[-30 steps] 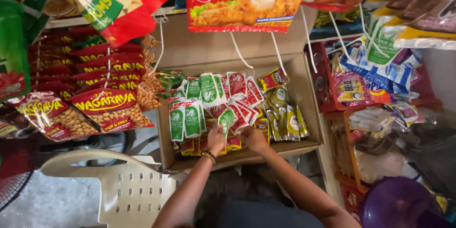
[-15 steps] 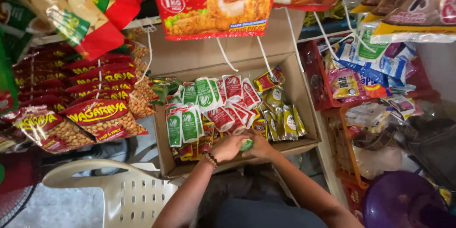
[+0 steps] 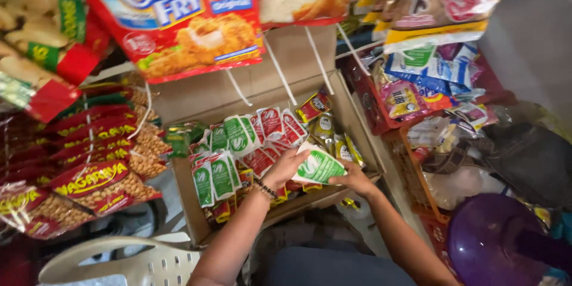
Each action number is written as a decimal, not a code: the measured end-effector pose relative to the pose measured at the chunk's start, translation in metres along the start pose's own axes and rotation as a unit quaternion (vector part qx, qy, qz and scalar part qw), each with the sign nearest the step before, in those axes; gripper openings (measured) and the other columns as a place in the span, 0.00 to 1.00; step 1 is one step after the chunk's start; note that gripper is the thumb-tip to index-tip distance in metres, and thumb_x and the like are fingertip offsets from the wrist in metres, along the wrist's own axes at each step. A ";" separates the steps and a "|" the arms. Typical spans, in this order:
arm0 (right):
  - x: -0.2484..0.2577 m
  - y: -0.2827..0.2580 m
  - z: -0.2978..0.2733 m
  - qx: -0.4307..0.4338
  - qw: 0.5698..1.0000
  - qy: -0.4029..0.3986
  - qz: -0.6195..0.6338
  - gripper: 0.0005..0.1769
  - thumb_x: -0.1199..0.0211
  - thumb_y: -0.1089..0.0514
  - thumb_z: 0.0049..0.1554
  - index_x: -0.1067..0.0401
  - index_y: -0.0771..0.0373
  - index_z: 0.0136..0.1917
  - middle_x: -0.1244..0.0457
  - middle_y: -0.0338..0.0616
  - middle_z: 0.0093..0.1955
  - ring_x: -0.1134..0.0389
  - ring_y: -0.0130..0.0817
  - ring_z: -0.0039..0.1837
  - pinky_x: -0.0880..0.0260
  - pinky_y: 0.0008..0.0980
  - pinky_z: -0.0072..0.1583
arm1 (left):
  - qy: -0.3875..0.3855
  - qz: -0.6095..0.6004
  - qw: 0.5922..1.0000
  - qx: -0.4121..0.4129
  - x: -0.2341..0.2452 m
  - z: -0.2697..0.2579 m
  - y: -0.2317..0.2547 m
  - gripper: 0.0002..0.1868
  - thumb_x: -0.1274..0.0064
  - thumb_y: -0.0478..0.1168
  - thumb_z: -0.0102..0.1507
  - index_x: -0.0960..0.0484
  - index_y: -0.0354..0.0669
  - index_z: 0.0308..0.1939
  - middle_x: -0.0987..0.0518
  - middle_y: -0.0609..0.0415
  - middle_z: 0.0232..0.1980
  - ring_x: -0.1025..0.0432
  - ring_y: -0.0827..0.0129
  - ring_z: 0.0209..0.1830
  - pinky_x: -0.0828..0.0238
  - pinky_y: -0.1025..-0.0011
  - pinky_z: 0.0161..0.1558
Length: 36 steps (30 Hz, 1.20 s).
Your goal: Organizing and sorting various small seasoning and sauce packets into a cardboard box on a store shelf.
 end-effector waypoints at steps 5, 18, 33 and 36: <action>0.049 0.009 -0.020 0.044 0.974 0.113 0.193 0.33 0.30 0.52 0.55 0.33 0.66 0.69 0.31 0.42 0.60 0.30 0.31 0.59 0.29 0.34 0.62 | 0.048 0.102 0.993 0.027 -0.073 0.029 0.056 0.14 0.52 0.42 0.68 0.22 0.38 0.53 0.18 0.55 0.40 0.22 0.72 0.34 0.21 0.65 0.33; 0.163 -0.049 -0.071 0.118 0.831 0.428 0.334 0.29 0.46 0.35 0.66 0.28 0.64 0.59 0.30 0.39 0.48 0.30 0.29 0.41 0.32 0.28 0.39 | -0.033 0.149 0.970 -0.190 -0.208 0.166 0.078 0.20 0.56 0.45 0.75 0.17 0.28 0.47 0.20 0.61 0.38 0.31 0.80 0.38 0.31 0.75 0.41; 0.286 -0.171 -0.061 0.289 0.795 0.531 0.043 0.25 0.43 0.40 0.71 0.33 0.61 0.41 0.44 0.28 0.38 0.48 0.18 0.41 0.47 0.24 0.42 | -0.070 -0.012 0.972 -0.223 -0.273 0.275 0.146 0.19 0.51 0.44 0.74 0.19 0.27 0.56 0.19 0.57 0.51 0.29 0.78 0.50 0.33 0.76 0.55; 0.305 -0.185 -0.054 0.288 0.784 0.547 0.044 0.25 0.41 0.42 0.70 0.32 0.61 0.39 0.44 0.27 0.36 0.48 0.17 0.40 0.48 0.24 0.41 | -0.078 -0.055 0.972 -0.213 -0.274 0.310 0.148 0.19 0.50 0.44 0.74 0.19 0.27 0.57 0.19 0.56 0.52 0.29 0.76 0.50 0.32 0.75 0.54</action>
Point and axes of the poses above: each hand's wrist, its own z-axis towards the middle knuckle, its own x-axis out of the back of the hand, y = z × x, the point moved 5 cm from there along z, towards the middle knuckle
